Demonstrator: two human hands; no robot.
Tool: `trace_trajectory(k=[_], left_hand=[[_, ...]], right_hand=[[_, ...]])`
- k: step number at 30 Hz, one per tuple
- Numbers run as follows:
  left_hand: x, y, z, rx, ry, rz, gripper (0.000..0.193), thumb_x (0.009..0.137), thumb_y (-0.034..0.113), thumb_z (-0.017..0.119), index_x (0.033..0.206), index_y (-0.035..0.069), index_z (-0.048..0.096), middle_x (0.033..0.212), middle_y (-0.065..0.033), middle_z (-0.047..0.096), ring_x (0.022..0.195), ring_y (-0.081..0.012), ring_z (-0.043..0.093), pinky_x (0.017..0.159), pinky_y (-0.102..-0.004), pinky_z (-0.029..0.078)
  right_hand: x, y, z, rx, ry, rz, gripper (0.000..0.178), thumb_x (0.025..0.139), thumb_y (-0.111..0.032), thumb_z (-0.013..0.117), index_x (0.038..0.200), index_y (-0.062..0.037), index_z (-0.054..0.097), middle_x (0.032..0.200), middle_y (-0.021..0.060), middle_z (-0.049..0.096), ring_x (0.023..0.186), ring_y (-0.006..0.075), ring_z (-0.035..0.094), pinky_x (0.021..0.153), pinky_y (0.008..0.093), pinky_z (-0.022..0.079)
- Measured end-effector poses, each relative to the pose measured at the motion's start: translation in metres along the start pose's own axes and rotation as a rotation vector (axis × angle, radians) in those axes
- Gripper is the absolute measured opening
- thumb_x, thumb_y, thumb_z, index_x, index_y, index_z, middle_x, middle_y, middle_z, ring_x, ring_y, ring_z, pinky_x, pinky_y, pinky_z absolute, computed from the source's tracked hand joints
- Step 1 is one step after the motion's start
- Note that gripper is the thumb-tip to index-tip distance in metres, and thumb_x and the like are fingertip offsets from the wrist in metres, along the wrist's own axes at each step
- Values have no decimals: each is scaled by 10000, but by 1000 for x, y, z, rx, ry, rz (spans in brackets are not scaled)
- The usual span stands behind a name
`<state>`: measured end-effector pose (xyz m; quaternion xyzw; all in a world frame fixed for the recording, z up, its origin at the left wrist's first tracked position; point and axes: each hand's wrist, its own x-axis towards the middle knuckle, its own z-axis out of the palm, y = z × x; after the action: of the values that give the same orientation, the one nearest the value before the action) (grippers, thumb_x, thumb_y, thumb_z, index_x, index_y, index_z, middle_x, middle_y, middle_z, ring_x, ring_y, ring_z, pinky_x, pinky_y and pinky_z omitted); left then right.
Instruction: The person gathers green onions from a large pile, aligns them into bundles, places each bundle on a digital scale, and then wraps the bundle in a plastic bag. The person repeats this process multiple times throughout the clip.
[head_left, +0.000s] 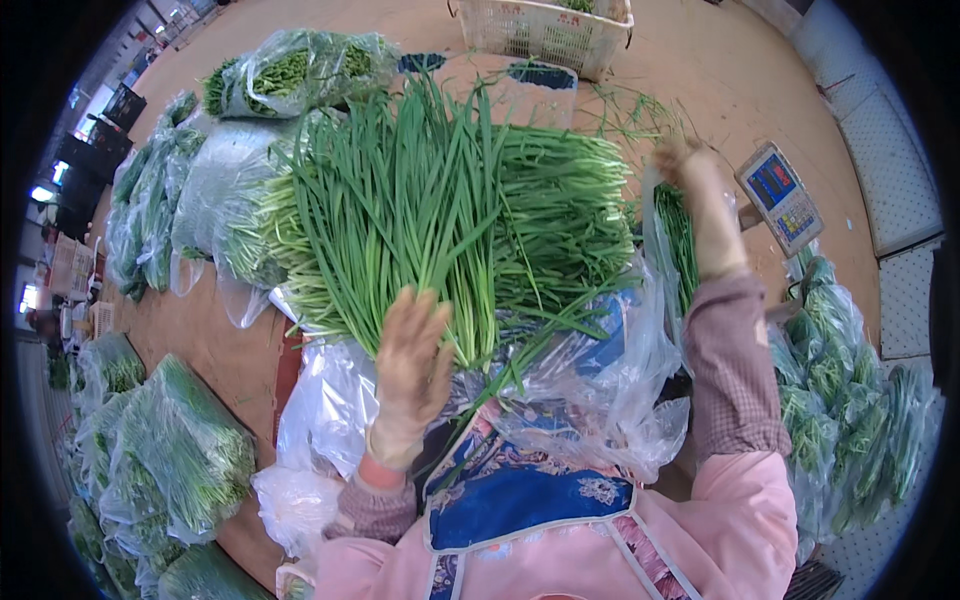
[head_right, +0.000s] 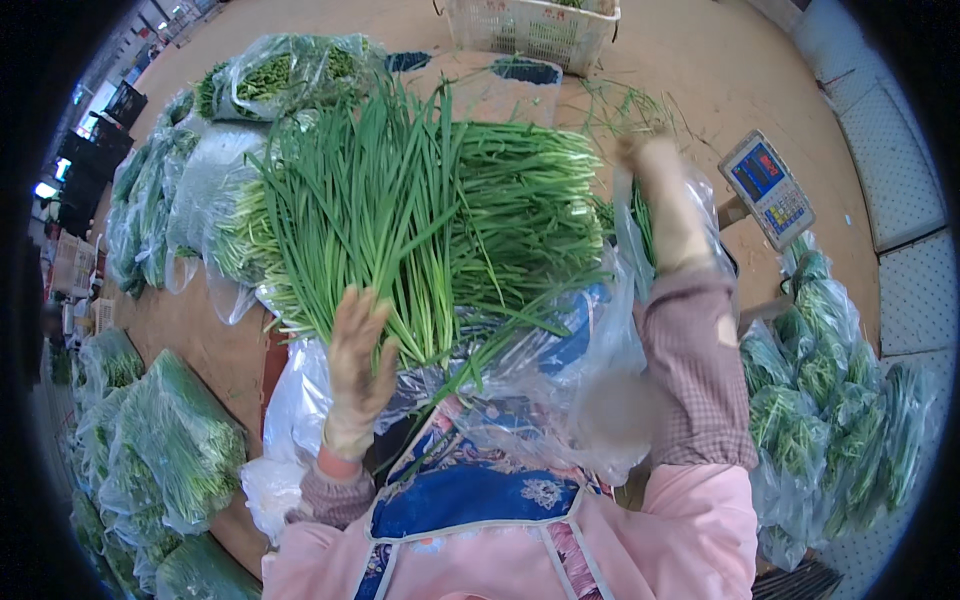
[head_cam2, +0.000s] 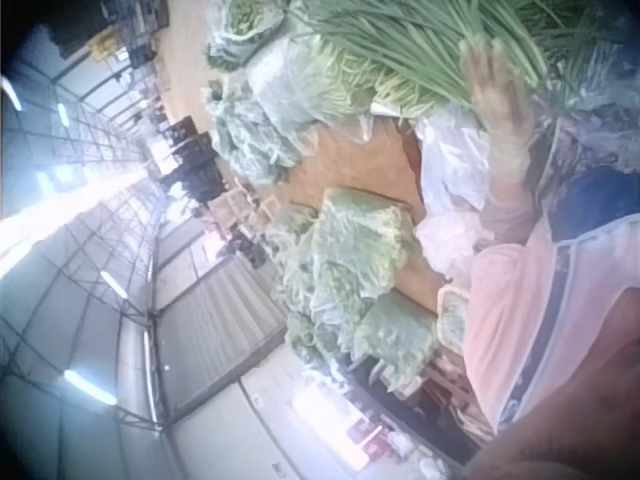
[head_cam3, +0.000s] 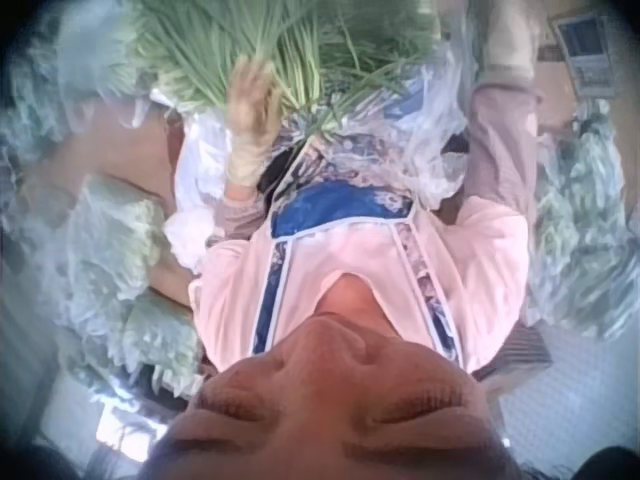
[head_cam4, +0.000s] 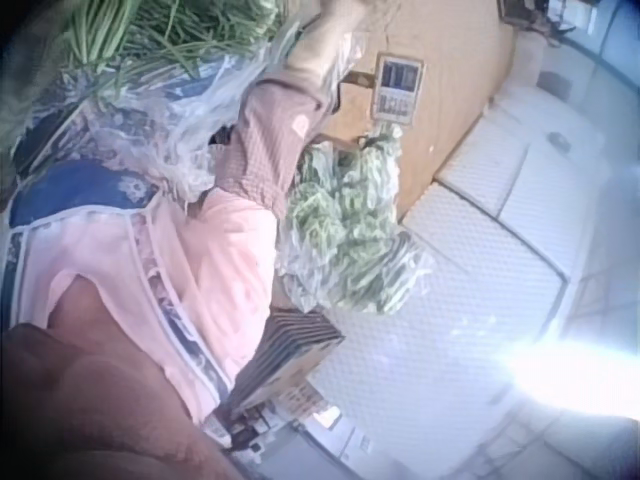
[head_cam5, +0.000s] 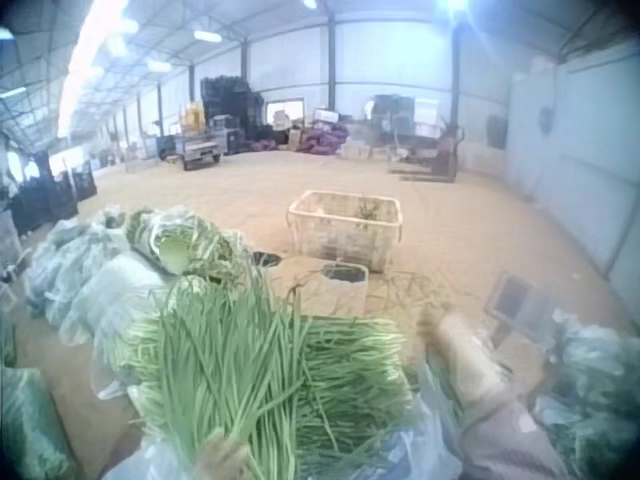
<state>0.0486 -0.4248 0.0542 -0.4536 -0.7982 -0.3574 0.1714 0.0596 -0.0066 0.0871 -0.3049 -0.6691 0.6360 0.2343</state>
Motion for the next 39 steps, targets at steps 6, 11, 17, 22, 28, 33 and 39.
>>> trace_trajectory(k=[6,11,17,22,28,33,39], left_hand=[[-57,-46,-10,-444,211,-923,594,853,341,612,1303,8,414,1296,-211,457,1210,-306,428,991,-376,349],[-69,-72,-6,-591,-28,-1032,596,782,347,692,1221,10,471,1197,-182,531,1029,-285,554,902,-333,415],[-22,2,8,-900,136,-958,411,834,33,606,1199,9,418,1115,-85,555,984,-187,565,863,-304,460],[-33,-24,-2,-1331,455,-1051,380,888,78,547,1239,8,418,1149,-109,560,1020,-188,573,881,-318,489],[-35,-22,-8,-1721,295,-1237,430,883,198,586,1259,50,439,1159,-88,563,1052,-203,559,899,-369,479],[-29,-6,31,-1181,252,-1026,374,830,91,624,1183,58,505,1036,-87,622,906,-216,619,754,-363,530],[-58,-43,-11,-1500,375,-1234,283,847,101,596,1124,111,536,944,-36,639,768,-179,636,562,-288,524]], right_hand=[[-145,50,109,-693,-803,291,753,755,-571,619,1287,-59,469,1031,101,662,970,198,631,894,302,444],[-188,108,162,197,-616,289,852,780,-442,681,1391,-22,262,1290,238,448,1186,291,468,962,340,395],[-213,97,190,198,-526,264,831,732,-308,756,1352,-4,295,1199,184,524,1115,243,509,954,349,395],[-197,66,156,550,-422,731,309,868,-135,562,1123,33,520,964,141,639,771,237,660,675,370,581],[-214,61,141,746,-402,651,519,902,-377,513,1268,-15,440,1177,141,575,1013,238,599,881,370,501],[-211,84,160,468,-523,536,563,799,-178,684,1242,24,403,1116,168,561,976,256,576,845,328,485],[-194,69,107,644,-357,630,292,844,-198,584,1041,17,585,895,110,661,758,186,657,668,272,553]])
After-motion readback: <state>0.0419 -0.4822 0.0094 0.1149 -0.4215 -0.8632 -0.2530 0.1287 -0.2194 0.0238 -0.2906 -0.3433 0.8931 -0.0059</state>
